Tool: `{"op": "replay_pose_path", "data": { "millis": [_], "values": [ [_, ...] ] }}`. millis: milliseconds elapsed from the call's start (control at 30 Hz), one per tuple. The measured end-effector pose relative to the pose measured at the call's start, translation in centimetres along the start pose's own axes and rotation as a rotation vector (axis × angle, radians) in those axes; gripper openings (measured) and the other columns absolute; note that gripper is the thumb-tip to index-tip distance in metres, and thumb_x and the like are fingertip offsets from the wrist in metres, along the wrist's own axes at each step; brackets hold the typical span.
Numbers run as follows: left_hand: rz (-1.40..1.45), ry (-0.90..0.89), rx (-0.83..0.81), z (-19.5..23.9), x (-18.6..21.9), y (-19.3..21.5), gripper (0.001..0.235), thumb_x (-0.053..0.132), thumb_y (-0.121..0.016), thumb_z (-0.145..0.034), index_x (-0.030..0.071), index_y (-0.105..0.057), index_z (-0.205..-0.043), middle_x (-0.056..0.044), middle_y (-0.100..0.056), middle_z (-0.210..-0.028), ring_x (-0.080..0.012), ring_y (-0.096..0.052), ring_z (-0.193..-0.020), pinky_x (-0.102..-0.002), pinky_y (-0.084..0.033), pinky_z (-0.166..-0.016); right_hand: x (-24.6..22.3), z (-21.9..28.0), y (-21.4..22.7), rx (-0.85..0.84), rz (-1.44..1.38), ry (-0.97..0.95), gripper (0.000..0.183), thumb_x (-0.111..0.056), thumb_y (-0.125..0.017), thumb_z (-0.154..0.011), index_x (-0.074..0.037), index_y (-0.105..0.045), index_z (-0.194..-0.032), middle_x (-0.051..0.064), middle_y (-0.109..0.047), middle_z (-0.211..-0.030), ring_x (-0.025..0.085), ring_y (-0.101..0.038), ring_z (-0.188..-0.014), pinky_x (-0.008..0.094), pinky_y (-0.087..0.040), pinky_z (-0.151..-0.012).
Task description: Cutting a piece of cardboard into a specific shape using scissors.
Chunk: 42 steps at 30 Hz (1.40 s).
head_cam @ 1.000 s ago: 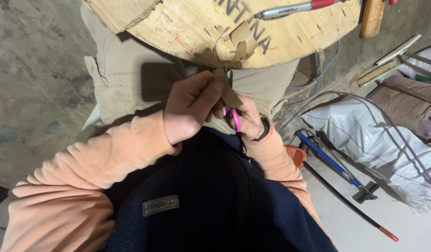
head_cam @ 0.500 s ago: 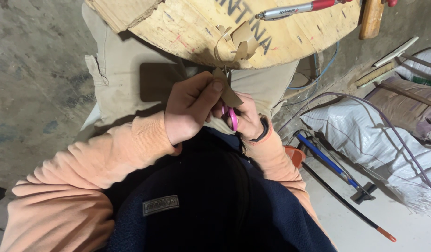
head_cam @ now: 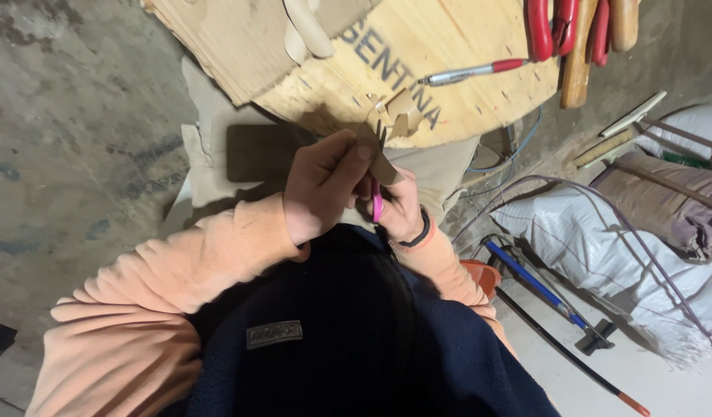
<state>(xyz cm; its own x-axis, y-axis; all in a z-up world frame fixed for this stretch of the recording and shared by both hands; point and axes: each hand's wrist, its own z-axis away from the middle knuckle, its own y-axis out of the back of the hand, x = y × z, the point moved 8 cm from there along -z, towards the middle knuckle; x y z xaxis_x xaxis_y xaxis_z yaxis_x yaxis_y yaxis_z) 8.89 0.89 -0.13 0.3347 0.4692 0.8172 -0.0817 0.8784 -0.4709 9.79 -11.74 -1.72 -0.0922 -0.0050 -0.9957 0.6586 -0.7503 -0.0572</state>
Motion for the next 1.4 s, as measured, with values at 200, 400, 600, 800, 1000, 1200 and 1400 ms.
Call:
{"op": "replay_pose_path", "data": {
  "millis": [200,400,600,800,1000,1200,1400],
  "values": [
    [0.024,-0.005,-0.026,-0.8,1.3,0.5,0.024,0.016,-0.052,-0.109,0.003,-0.061,-0.091,0.0,-0.062,-0.07,-0.0046,-0.056,-0.063,-0.023,-0.046,-0.057,-1.3,-0.6,0.0,0.181,0.304,0.095,0.033,-0.037,-0.066,-0.099,-0.005,-0.062,-0.091,0.003,-0.062,-0.086,0.015,-0.057,-0.076,0.025,-0.046,-0.067],
    [-0.076,-0.058,-0.006,-1.5,2.1,1.0,0.021,0.014,-0.054,-0.108,0.002,-0.064,-0.094,-0.001,-0.063,-0.072,-0.005,-0.056,-0.065,-0.024,-0.046,-0.059,-1.8,-1.0,0.1,0.302,0.347,0.056,0.036,-0.034,-0.067,-0.099,0.001,-0.063,-0.097,0.007,-0.062,-0.088,0.015,-0.056,-0.072,0.027,-0.047,-0.068],
    [-0.57,-0.208,0.062,-2.8,8.2,3.7,0.022,0.015,-0.062,-0.106,0.002,-0.064,-0.089,-0.002,-0.063,-0.066,-0.0051,-0.056,-0.062,-0.026,-0.046,-0.056,0.6,0.7,1.1,0.279,0.214,0.179,0.041,-0.044,-0.064,-0.099,-0.003,-0.06,-0.096,0.009,-0.062,-0.091,0.02,-0.061,-0.081,0.031,-0.049,-0.075],
    [-1.139,-0.503,0.198,-6.3,14.0,6.9,0.03,0.022,-0.075,-0.104,0.006,-0.064,-0.081,-0.008,-0.058,-0.058,-0.0238,-0.057,-0.048,-0.037,-0.042,-0.048,1.9,2.3,1.0,0.152,0.216,0.209,0.041,-0.041,-0.066,-0.101,-0.001,-0.066,-0.094,0.012,-0.067,-0.091,0.025,-0.067,-0.081,0.036,-0.054,-0.075],
    [-1.44,-0.704,0.261,-4.3,13.4,5.5,0.041,0.022,-0.077,-0.108,0.004,-0.057,-0.077,-0.01,-0.06,-0.069,-0.03,-0.062,-0.063,-0.039,-0.044,-0.056,3.3,4.6,3.0,0.155,0.249,0.195,0.037,-0.042,-0.071,-0.1,-0.006,-0.068,-0.09,0.014,-0.067,-0.092,0.028,-0.067,-0.081,0.036,-0.052,-0.071],
    [-1.467,-0.888,0.004,-1.7,8.9,0.6,0.011,0.006,-0.074,-0.099,0.007,-0.073,-0.088,-0.001,-0.057,-0.063,-0.0152,-0.056,-0.054,-0.031,-0.042,-0.05,6.1,7.3,5.3,0.322,-0.057,0.316,0.058,-0.06,-0.067,-0.095,-0.002,-0.066,-0.103,0.012,-0.063,-0.099,0.02,-0.057,-0.079,0.031,-0.045,-0.067],
    [-1.636,-0.826,-0.145,-3.4,7.5,-5.7,0.039,0.013,-0.082,-0.082,0.003,-0.07,-0.118,-0.005,-0.066,-0.122,-0.0244,-0.061,-0.102,-0.038,-0.048,-0.082,6.8,8.1,6.0,0.346,-0.236,0.058,0.067,-0.069,-0.062,-0.094,-0.004,-0.065,-0.107,0.008,-0.062,-0.103,0.014,-0.058,-0.087,0.028,-0.045,-0.076]
  ]
}}
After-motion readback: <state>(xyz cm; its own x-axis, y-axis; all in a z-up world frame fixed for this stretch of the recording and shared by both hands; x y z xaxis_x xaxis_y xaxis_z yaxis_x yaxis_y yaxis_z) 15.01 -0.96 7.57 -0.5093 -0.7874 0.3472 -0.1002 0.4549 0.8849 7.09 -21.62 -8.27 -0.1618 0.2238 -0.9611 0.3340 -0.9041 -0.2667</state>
